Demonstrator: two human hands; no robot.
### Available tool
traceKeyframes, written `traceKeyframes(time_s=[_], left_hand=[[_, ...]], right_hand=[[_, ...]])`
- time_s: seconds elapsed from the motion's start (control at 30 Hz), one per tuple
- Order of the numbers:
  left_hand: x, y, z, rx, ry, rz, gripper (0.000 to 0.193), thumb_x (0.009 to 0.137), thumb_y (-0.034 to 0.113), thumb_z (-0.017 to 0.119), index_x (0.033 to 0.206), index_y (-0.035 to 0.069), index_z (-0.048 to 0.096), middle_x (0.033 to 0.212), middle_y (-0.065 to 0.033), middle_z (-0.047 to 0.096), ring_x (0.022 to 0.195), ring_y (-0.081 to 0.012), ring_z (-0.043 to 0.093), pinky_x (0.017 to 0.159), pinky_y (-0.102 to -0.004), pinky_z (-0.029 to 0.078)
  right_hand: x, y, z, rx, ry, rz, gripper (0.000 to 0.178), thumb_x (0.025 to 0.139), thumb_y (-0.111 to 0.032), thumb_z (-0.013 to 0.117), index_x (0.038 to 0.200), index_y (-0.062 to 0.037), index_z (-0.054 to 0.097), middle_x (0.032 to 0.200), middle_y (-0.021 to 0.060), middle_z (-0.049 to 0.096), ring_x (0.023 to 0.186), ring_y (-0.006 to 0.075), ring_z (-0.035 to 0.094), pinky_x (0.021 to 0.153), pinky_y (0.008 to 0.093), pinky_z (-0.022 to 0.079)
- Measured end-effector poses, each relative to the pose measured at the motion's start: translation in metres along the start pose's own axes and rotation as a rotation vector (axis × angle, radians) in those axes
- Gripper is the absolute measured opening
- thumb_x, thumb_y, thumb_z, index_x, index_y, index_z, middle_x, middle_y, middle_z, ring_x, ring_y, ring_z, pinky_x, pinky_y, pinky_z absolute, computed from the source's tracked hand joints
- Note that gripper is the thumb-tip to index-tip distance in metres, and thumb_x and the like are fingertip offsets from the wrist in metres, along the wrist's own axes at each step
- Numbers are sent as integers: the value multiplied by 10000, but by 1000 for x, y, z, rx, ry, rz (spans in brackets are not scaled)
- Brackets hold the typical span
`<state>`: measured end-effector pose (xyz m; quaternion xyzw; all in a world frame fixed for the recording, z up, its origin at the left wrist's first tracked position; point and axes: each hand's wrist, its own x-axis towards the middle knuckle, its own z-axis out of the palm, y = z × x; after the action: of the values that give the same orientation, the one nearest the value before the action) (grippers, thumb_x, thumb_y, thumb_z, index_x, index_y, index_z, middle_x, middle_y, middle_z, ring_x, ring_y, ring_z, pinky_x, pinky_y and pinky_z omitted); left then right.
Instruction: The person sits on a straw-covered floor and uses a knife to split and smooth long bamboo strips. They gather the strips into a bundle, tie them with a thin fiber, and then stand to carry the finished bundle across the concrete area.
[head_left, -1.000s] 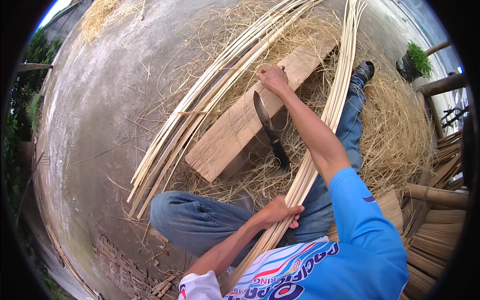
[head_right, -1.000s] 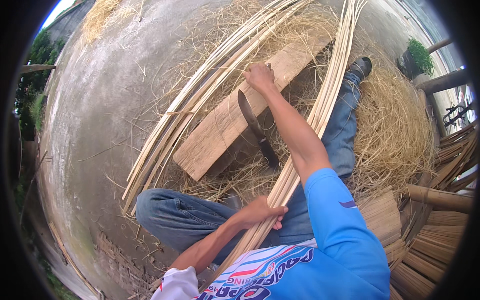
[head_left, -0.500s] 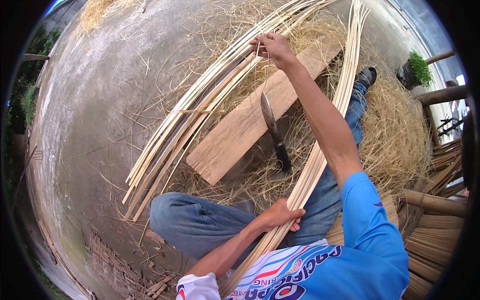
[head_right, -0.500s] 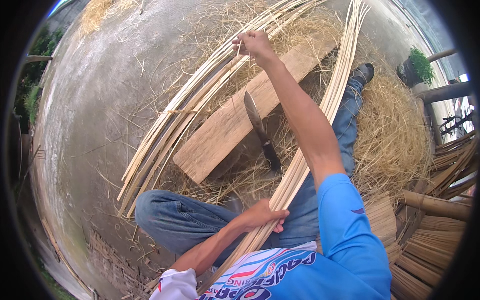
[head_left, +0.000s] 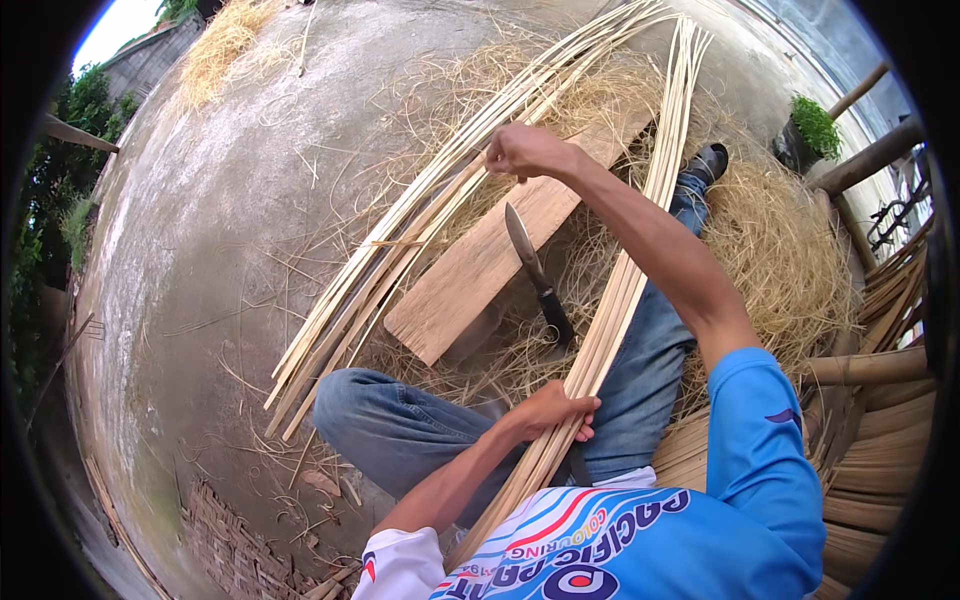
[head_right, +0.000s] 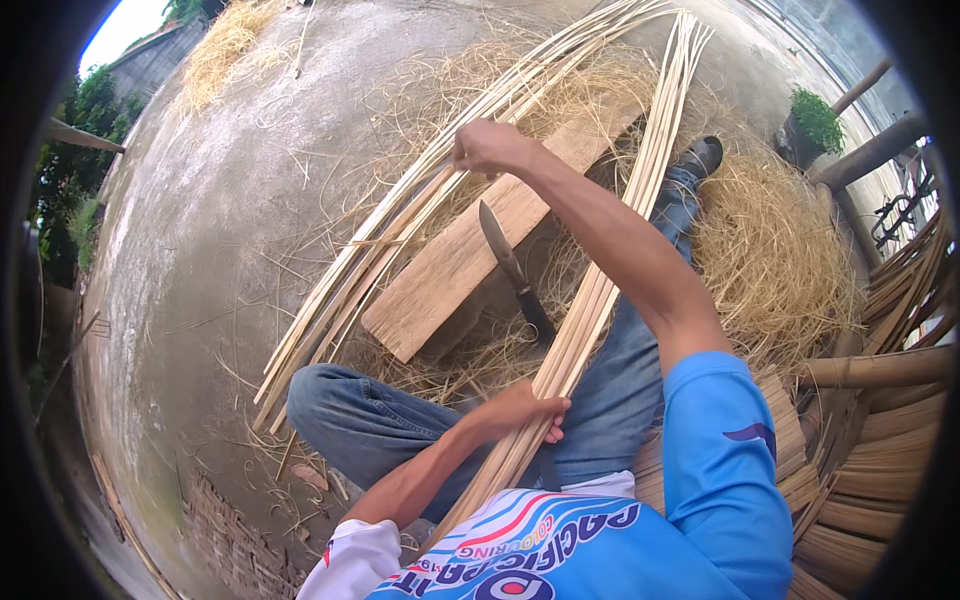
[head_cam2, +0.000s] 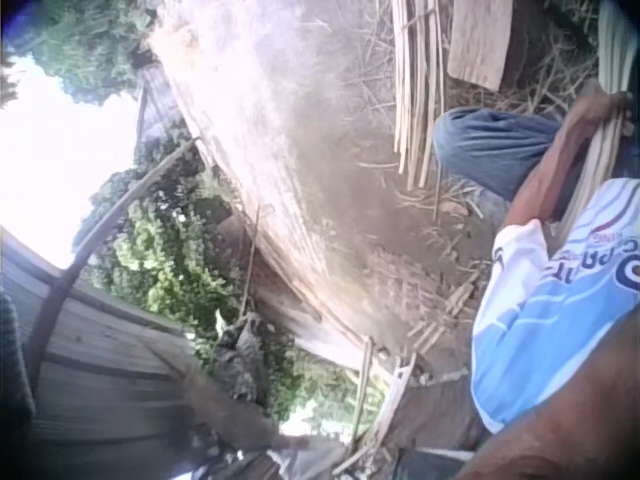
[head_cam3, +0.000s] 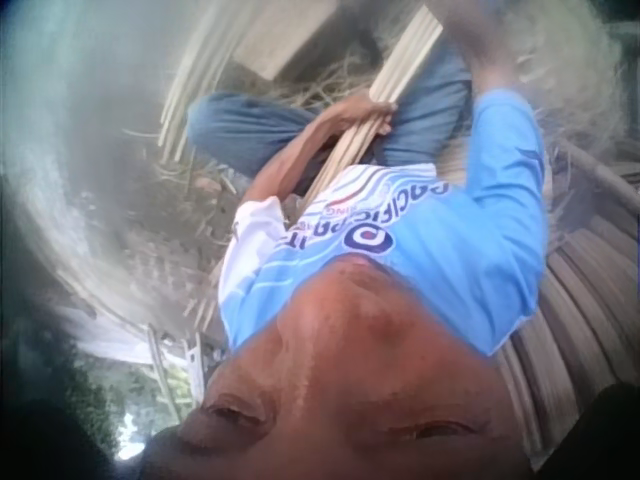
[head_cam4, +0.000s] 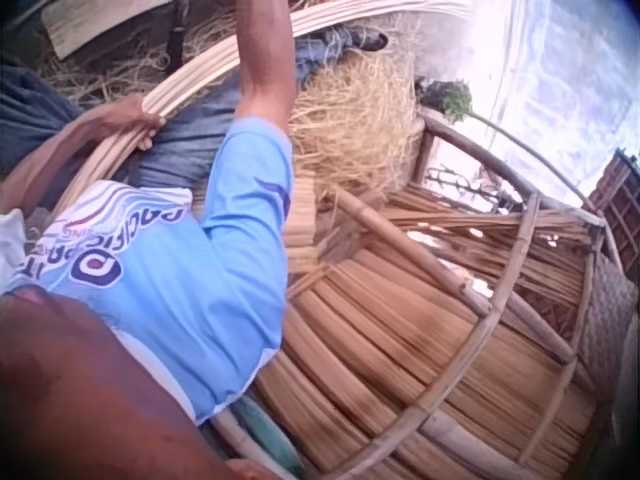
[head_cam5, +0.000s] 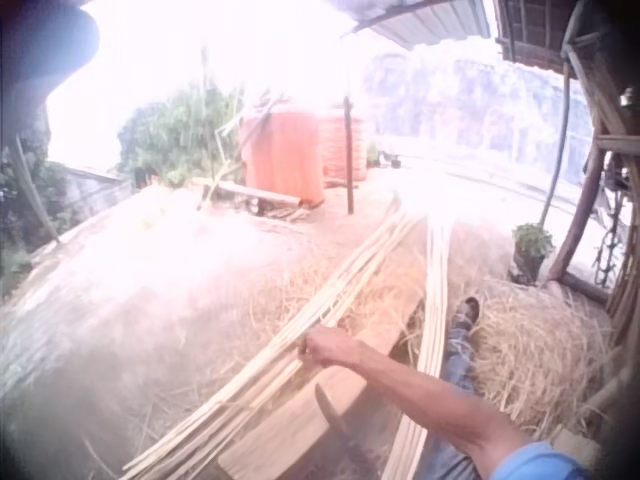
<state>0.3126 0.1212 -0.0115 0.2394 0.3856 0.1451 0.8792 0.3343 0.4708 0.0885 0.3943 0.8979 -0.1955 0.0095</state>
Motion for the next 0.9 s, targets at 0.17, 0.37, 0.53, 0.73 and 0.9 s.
traceKeyframes(time_s=[0.17, 0.37, 0.53, 0.73, 0.9], left_hand=[[-1, -6, -3, -13, -8, 31, 211, 966, 177, 673, 1003, -8, 578, 819, -74, 640, 741, -180, 708, 645, -302, 612], [1, -5, -4, -19, -19, 28, 215, 962, 171, 676, 1023, -8, 573, 838, -80, 651, 742, -182, 706, 655, -308, 618], [-4, 2, 2, 18, -12, 17, 247, 961, 181, 678, 1060, -20, 574, 858, -89, 662, 743, -184, 706, 663, -311, 619], [-8, 4, 4, 20, 18, 23, 298, 954, 201, 689, 1103, -33, 577, 880, -92, 676, 744, -184, 705, 669, -311, 612], [-10, 5, 4, 84, 29, 19, 326, 949, 235, 695, 1119, -21, 586, 900, -98, 685, 744, -179, 701, 668, -306, 594]], right_hand=[[-27, 32, -8, -104, 168, 224, 198, 922, -315, 691, 981, -156, 792, 857, 64, 738, 818, 206, 698, 677, 389, 559], [-74, 82, -16, 24, 140, 267, 330, 935, -352, 702, 1095, -72, 772, 932, 113, 763, 797, 224, 689, 706, 402, 534], [-119, 105, 12, 253, 110, 281, 311, 958, -306, 678, 1054, -23, 760, 794, 127, 725, 649, 195, 624, 629, 390, 490], [-135, 70, 33, 444, 202, 234, 326, 966, -294, 663, 1110, -14, 744, 786, 66, 718, 665, 138, 649, 613, 306, 503], [-143, 61, 28, 314, 166, 205, 334, 970, -283, 608, 1067, 15, 723, 796, 162, 696, 737, 266, 666, 708, 402, 513]])
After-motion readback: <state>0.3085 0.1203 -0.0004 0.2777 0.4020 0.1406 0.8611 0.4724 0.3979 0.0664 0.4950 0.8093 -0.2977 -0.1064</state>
